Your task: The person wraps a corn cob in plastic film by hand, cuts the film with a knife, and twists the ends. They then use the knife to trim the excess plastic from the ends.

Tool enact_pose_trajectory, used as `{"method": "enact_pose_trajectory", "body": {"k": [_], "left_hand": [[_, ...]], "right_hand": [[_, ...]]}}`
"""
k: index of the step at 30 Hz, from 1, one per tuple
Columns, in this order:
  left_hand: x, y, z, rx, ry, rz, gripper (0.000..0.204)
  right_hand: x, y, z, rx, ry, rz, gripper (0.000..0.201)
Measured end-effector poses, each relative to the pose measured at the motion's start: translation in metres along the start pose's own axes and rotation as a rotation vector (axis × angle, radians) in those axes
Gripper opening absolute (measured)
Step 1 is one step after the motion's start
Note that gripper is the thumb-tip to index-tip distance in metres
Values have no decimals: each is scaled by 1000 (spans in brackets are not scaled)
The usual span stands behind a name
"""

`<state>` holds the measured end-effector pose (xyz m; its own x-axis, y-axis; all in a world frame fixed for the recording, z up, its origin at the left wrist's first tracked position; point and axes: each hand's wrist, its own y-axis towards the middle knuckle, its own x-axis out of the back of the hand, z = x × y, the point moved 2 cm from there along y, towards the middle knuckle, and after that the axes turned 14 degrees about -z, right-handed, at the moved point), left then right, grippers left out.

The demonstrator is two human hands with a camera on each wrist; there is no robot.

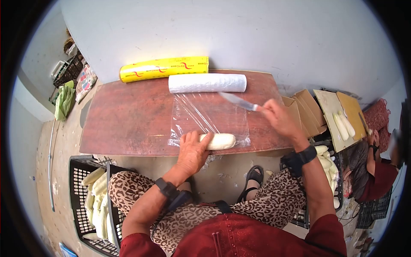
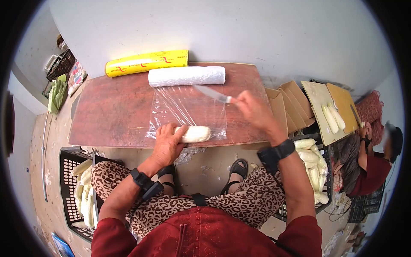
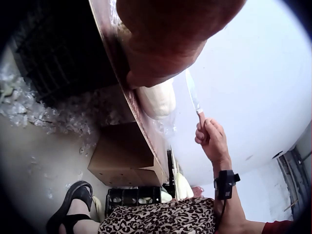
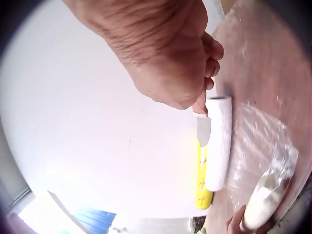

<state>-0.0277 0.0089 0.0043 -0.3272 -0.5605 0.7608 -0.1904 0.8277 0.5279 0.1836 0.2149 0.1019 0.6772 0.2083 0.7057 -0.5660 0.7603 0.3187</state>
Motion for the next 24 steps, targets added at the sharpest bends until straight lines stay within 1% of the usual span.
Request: {"method": "enact_pose_trajectory", "body": {"k": [1,2,4,5,7,10,13,16,24], "left_hand": [[1,-1,1,10,3,4,59],[1,-1,1,19,7,9,59],[5,1,0,57,14,87,63],[6,1,1,78,19,125,65],[7,1,3,75,22,142,67],[8,1,4,99,23,179,68],[9,2,4,121,12,217,67],[13,2,4,134,7,254,68],[13,3,5,128,8,270,68]], "right_hand": [[-10,2,12,3,18,44,13],[-22,3,20,53,31,77,13],[-45,6,32,155,58,146,12],[-57,7,34,215,83,151,12],[-82,10,32,335,130,161,12],[-104,12,33,379,98,196,13],[-108,12,40,338,124,289,16],[-114,12,44,408,135,284,14],[-128,11,46,424,119,289,13]]}}
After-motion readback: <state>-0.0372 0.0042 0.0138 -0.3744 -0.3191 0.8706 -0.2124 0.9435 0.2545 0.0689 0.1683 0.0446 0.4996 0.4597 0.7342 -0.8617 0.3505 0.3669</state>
